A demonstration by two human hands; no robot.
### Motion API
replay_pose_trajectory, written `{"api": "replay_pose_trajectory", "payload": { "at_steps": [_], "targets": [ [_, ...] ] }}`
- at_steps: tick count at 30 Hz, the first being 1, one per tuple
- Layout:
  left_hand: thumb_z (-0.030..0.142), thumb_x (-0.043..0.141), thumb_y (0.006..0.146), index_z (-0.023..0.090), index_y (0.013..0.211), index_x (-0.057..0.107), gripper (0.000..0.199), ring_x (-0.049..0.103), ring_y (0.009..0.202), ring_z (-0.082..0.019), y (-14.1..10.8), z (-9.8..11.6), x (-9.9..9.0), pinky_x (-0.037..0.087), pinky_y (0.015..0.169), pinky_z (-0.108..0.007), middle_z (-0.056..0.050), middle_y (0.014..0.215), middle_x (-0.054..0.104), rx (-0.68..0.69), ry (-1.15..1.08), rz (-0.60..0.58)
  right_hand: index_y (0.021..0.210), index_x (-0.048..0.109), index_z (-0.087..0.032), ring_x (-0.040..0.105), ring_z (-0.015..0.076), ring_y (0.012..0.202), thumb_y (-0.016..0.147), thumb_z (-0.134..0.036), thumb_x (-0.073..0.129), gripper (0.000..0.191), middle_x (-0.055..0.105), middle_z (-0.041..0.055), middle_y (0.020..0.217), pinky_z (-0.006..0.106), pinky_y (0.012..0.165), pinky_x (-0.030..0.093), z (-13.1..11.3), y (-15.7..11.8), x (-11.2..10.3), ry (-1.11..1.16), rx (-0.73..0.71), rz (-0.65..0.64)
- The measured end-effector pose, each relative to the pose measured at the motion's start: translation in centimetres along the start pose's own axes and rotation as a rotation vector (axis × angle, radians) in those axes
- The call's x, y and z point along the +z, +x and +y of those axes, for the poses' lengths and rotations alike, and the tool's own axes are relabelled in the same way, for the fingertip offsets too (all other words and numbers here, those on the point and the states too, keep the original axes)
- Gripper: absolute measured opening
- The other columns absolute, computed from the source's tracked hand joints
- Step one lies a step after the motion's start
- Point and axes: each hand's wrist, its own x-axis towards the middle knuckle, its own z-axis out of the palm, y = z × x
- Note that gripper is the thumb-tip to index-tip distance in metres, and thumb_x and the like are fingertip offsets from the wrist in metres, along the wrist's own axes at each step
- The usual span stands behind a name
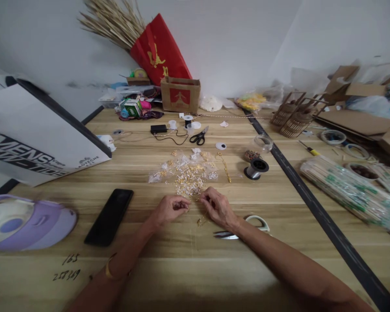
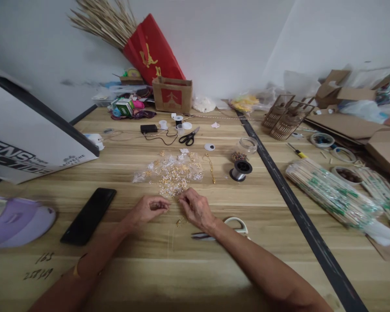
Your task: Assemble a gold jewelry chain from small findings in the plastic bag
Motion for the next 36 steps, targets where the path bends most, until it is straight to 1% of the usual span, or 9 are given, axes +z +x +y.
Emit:
{"api": "replay_pose_trajectory", "payload": {
  "at_steps": [5, 8, 11, 14, 18, 20, 22, 29, 36],
  "targets": [
    [0.017, 0.062, 0.068, 0.012, 0.071, 0.069, 0.01, 0.058, 0.06, -0.011, 0.0, -0.2, -0.1, 0.046, 0.058, -0.021, -0.005, 0.07, 0.067, 0.088, 0.098, -0.008, 0.085, 0.051, -0.018, 0.049, 0.0136, 0.064, 0.09, -0.018, 0.045, 0.008, 0.051, 0.002, 0.073, 0.024, 0.059, 0.04, 0.0, 0.0, 0.0, -0.003, -0.008, -0.01],
    [0.017, 0.062, 0.069, 0.013, 0.07, 0.068, 0.007, 0.058, 0.062, -0.011, -0.1, 0.2, -0.1, 0.047, 0.06, -0.022, -0.005, 0.07, 0.066, 0.116, 0.088, 0.001, 0.084, 0.051, -0.018, 0.049, 0.0138, 0.064, 0.09, -0.019, 0.044, 0.009, 0.051, 0.0021, 0.073, 0.025, 0.059, 0.04, 0.0, 0.0, -0.1, 0.009, -0.004, -0.023],
    [0.018, 0.064, 0.07, 0.012, 0.07, 0.066, 0.007, 0.061, 0.069, -0.013, -0.2, 0.7, -0.1, 0.049, 0.066, -0.023, -0.005, 0.073, 0.067, 0.071, 0.007, 0.012, 0.084, 0.05, -0.018, 0.048, 0.0136, 0.065, 0.091, -0.018, 0.044, 0.009, 0.05, 0.0021, 0.074, 0.025, 0.06, 0.041, -0.2, -0.1, -0.2, 0.052, -0.003, -0.055],
    [0.021, 0.067, 0.069, 0.011, 0.07, 0.065, 0.01, 0.061, 0.067, -0.013, -0.2, 1.1, 0.0, 0.048, 0.066, -0.023, -0.004, 0.07, 0.066, 0.01, -0.086, 0.028, 0.086, 0.05, -0.018, 0.05, 0.0138, 0.067, 0.091, -0.018, 0.044, 0.008, 0.052, 0.0028, 0.077, 0.025, 0.062, 0.042, -0.4, -0.1, -0.2, 0.102, -0.027, -0.115],
    [0.026, 0.072, 0.066, 0.011, 0.072, 0.065, 0.017, 0.06, 0.062, -0.012, 0.0, 0.9, 0.2, 0.046, 0.06, -0.021, -0.002, 0.065, 0.065, -0.023, -0.238, 0.053, 0.089, 0.05, -0.018, 0.056, 0.0167, 0.085, 0.092, -0.018, 0.044, 0.007, 0.058, 0.0087, 0.094, 0.029, 0.075, 0.045, -0.8, 0.1, -0.3, 0.164, -0.095, -0.235],
    [0.026, 0.073, 0.065, 0.011, 0.072, 0.065, 0.019, 0.06, 0.062, -0.012, 0.1, 0.7, 0.3, 0.046, 0.06, -0.021, -0.002, 0.066, 0.066, -0.021, -0.28, 0.073, 0.089, 0.05, -0.019, 0.056, 0.0177, 0.094, 0.093, -0.017, 0.043, 0.008, 0.058, 0.011, 0.103, 0.03, 0.08, 0.046, -1.0, 0.2, -0.3, 0.18, -0.12, -0.288],
    [0.026, 0.075, 0.064, 0.011, 0.071, 0.066, 0.019, 0.06, 0.064, -0.012, 0.1, 0.6, 0.4, 0.046, 0.062, -0.022, -0.003, 0.067, 0.067, -0.021, -0.298, 0.092, 0.091, 0.05, -0.019, 0.057, 0.0177, 0.098, 0.093, -0.017, 0.042, 0.009, 0.058, 0.0116, 0.107, 0.031, 0.083, 0.046, -1.1, 0.3, -0.3, 0.186, -0.131, -0.324],
    [0.027, 0.075, 0.063, 0.012, 0.068, 0.065, 0.019, 0.061, 0.067, -0.014, 0.1, 0.8, 1.0, 0.047, 0.066, -0.024, -0.004, 0.07, 0.067, -0.008, -0.307, 0.099, 0.089, 0.052, -0.019, 0.058, 0.0166, 0.085, 0.093, -0.018, 0.043, 0.01, 0.06, 0.0086, 0.094, 0.028, 0.075, 0.047, -0.8, 0.1, 0.0, 0.13, -0.13, -0.363],
    [0.027, 0.075, 0.063, 0.012, 0.068, 0.065, 0.02, 0.06, 0.065, -0.013, 0.1, 0.7, 1.3, 0.047, 0.064, -0.023, -0.004, 0.069, 0.067, -0.027, -0.272, 0.119, 0.088, 0.053, -0.019, 0.056, 0.0155, 0.073, 0.093, -0.02, 0.043, 0.011, 0.058, 0.0058, 0.081, 0.026, 0.068, 0.046, -0.5, -0.1, 0.2, 0.098, -0.121, -0.33]
  ]
}}
